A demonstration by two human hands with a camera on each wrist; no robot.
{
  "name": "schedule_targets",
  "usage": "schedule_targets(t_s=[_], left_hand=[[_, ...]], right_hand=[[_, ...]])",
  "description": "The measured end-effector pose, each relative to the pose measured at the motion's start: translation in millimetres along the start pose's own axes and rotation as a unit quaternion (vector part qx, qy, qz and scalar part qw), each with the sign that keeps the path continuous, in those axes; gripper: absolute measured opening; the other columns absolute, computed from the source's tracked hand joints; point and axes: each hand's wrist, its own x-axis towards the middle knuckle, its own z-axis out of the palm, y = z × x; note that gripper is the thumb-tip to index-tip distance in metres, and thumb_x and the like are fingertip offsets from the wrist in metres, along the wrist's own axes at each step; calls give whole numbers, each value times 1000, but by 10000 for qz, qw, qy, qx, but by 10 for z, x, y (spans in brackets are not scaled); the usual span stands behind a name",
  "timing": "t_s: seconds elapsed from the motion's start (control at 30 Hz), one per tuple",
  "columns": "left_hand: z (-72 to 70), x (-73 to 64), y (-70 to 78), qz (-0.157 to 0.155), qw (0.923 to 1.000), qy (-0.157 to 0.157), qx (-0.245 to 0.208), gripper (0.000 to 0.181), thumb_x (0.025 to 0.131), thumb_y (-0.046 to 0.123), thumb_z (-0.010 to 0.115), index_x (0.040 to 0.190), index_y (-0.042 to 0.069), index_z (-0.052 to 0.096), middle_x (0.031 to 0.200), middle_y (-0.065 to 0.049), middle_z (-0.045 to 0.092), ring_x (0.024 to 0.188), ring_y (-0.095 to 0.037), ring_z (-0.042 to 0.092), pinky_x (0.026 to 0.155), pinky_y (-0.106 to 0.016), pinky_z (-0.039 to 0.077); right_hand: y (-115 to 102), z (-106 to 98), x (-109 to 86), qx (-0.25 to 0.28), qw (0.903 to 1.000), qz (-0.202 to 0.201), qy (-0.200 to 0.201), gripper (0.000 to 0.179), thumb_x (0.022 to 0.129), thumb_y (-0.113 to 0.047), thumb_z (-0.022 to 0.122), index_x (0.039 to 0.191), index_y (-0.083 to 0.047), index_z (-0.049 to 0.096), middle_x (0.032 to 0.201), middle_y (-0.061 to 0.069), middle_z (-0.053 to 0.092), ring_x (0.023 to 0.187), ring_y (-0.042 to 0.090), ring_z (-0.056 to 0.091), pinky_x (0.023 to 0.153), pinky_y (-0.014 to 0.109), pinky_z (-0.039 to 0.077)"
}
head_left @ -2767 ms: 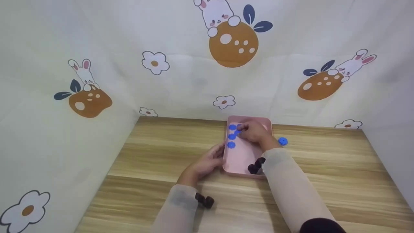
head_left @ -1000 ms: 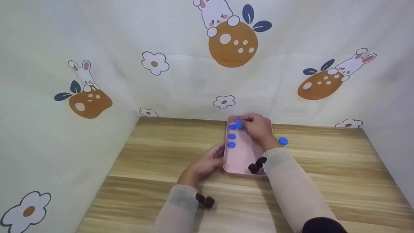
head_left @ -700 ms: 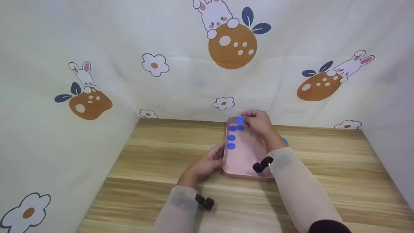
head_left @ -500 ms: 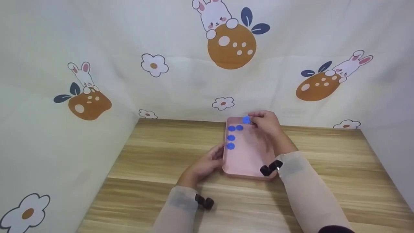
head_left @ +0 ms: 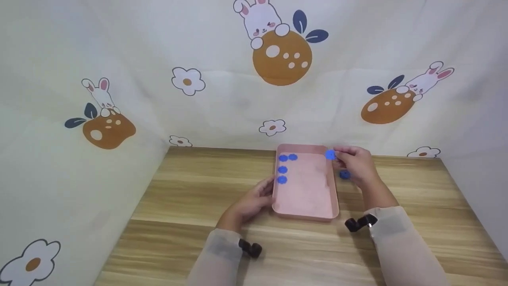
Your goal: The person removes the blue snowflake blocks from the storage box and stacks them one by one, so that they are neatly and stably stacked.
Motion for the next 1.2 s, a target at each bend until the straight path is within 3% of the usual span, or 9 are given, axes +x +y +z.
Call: schedule_targets(t_s=[0.2, 0.43, 0.8, 0.97, 1.2], left_hand=[[-1, 4, -7, 70, 10000, -34, -33, 79, 101, -2, 56, 172, 11, 22, 180, -13, 22, 168, -33, 20, 136, -50, 24], [-2, 4, -4, 33, 10000, -8, 19, 80, 101, -1, 56, 172, 12, 22, 180, -12, 23, 168, -32, 22, 136, -49, 24], [6, -15, 10, 47, 10000, -43, 38, 79, 101, -2, 56, 172, 10, 21, 180, -13, 21, 168, -32, 21, 137, -49, 22], [7, -16, 3, 34, 10000, -19, 69, 79, 101, -1, 56, 172, 11, 22, 180, -12, 23, 168, -32, 22, 137, -49, 22], [12, -18, 18, 49, 10000, -44, -60, 80, 100, -2, 55, 171, 6, 20, 180, -15, 22, 168, -33, 18, 138, -50, 19]], right_hand=[[131, -261, -50, -60, 9998, 169, 132, 43, 106, -22, 66, 138, 6, 65, 94, -9, 74, 90, 7, 70, 86, 21, 65], [281, -427, -36, 272, 9984, 428, 241, 43, 105, -20, 68, 140, 6, 64, 92, -9, 76, 90, 8, 71, 87, 24, 65], [569, -489, 23, -68, 9981, 619, 12, 42, 105, -16, 66, 139, 8, 63, 89, -7, 75, 83, 7, 69, 77, 23, 63], [622, -487, 10, -476, 9970, 617, -44, 44, 105, -18, 66, 141, 7, 63, 88, -7, 74, 80, 6, 68, 73, 21, 62], [654, -470, 33, -531, 9963, 671, 19, 46, 103, -18, 68, 140, 8, 64, 83, -7, 73, 72, 5, 66, 66, 19, 60]])
